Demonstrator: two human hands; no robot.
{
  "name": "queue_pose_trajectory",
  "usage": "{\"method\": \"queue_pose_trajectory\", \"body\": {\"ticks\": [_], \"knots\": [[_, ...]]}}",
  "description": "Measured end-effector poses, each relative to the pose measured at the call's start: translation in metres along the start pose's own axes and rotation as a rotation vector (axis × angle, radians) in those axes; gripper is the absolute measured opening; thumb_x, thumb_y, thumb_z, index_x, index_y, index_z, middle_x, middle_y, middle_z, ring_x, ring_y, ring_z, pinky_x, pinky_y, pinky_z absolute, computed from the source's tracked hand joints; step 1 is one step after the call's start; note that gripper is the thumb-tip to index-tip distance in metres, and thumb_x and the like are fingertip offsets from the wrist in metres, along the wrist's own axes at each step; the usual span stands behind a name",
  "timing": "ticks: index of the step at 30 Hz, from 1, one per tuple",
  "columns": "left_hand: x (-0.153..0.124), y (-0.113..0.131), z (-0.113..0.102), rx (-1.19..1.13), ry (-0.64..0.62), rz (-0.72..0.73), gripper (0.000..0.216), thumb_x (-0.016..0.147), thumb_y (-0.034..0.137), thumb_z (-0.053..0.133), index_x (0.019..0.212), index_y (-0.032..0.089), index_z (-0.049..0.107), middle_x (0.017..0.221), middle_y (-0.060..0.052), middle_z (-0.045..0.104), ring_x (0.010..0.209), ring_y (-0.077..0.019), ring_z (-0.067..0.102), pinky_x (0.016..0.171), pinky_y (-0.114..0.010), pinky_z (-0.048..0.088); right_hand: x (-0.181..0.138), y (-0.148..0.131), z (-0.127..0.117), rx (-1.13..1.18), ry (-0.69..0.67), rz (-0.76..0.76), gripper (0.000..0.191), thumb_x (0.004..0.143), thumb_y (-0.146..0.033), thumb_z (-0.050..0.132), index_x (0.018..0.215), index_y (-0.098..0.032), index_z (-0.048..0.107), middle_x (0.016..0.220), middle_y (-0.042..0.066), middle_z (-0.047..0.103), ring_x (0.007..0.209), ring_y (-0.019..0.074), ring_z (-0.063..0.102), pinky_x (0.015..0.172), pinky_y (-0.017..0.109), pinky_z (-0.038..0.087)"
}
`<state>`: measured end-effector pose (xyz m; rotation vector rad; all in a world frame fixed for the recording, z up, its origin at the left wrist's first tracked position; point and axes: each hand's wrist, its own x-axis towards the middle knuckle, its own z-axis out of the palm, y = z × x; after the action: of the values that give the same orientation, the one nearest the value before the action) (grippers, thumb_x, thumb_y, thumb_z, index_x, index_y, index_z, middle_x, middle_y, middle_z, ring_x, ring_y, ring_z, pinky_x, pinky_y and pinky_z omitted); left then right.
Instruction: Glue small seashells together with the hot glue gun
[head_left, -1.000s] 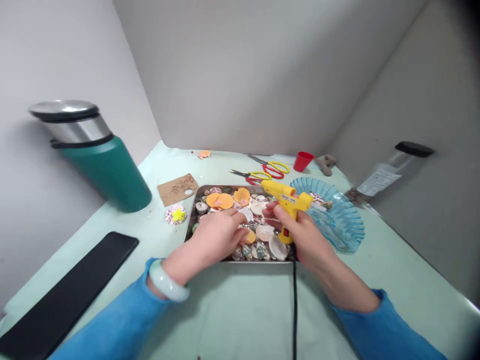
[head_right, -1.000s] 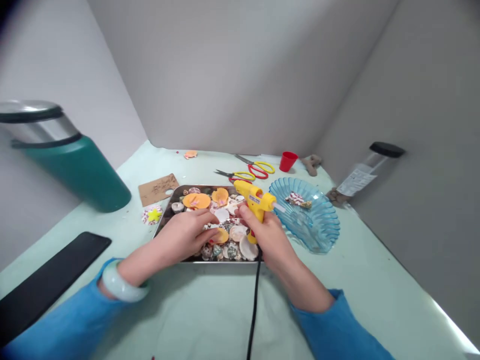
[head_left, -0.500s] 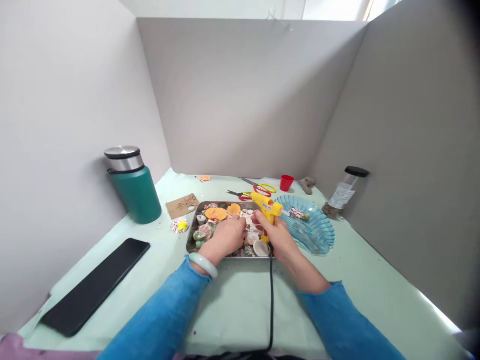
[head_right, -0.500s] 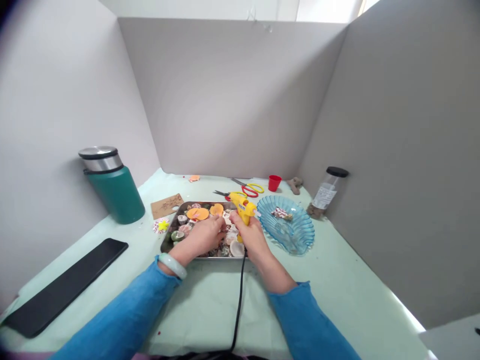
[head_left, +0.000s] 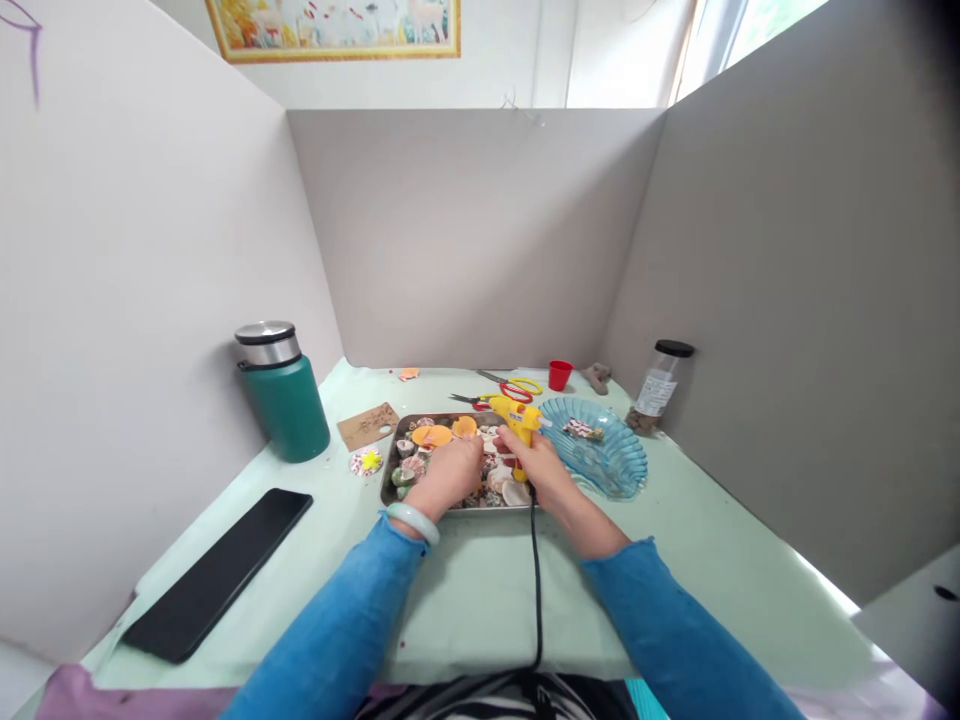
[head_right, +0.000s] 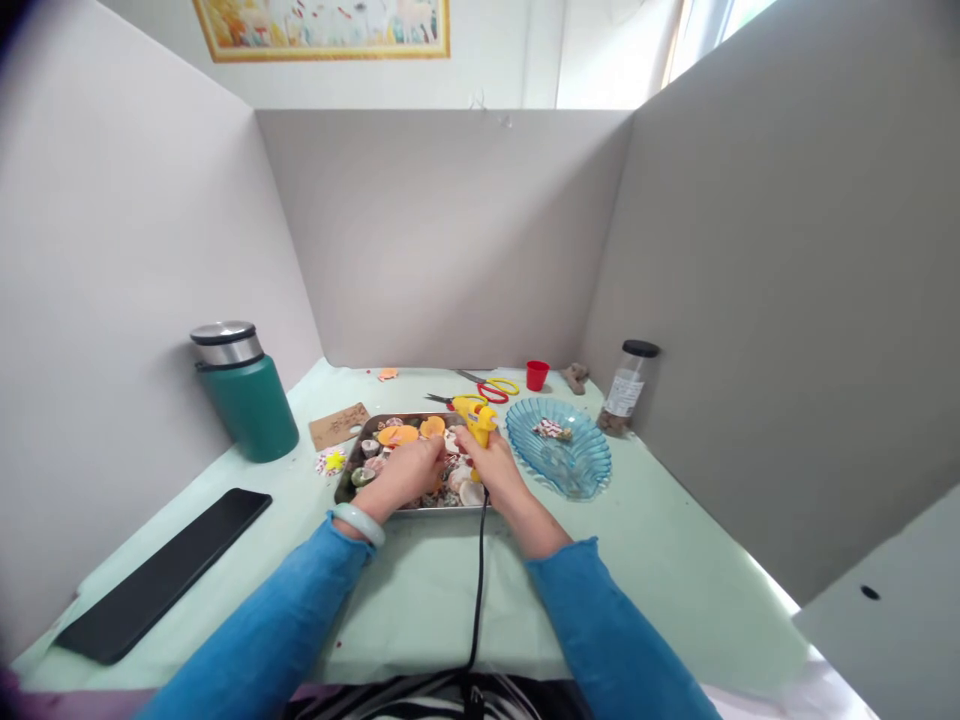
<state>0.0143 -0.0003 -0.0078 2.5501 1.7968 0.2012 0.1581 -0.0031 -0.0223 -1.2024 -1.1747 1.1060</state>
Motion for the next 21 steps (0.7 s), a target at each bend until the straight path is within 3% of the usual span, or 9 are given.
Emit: {"method": "queue_pose_trajectory", "body": {"ticks": [6,13,21], "knots": [[0.004,-0.005,-0.005,-0.135,0.099,-0.078,0.018,0.084,0.022,0.046,0.092,0.015,0.061,0.089,-0.012,0.067,0.087,-0.0234,0.063,0.077,-0.032,0.044,-0.001,-0.001,0.0,0.015,0.001,0.002,0.04,0.073,-0.051,0.062,0.095,-0.018,0.064,0.093,0.009,0.069,0.088,0.0211,0.064,0.067,0.028,0.05],[0.013,-0.013,-0.004,-0.472,0.276,-0.061,0.013,0.078,0.018,0.05,0.079,0.017,0.063,0.077,-0.005,0.067,0.074,-0.0163,0.061,0.068,-0.025,0.042,-0.004,-0.003,0.001,0.04,0.013,-0.064,0.037,0.07,-0.047,0.066,0.091,-0.017,0.065,0.083,0.006,0.067,0.074,0.0176,0.06,0.061,0.027,0.047],[0.015,-0.015,-0.002,-0.857,0.238,-0.027,0.01,0.075,0.023,0.052,0.074,0.016,0.059,0.06,0.002,0.058,0.047,-0.009,0.05,0.047,-0.02,0.037,-0.002,0.0,0.003,0.017,0.06,-0.024,0.031,0.063,-0.031,0.066,0.09,-0.014,0.063,0.067,-0.001,0.059,0.054,0.0107,0.05,0.048,0.023,0.039]]}}
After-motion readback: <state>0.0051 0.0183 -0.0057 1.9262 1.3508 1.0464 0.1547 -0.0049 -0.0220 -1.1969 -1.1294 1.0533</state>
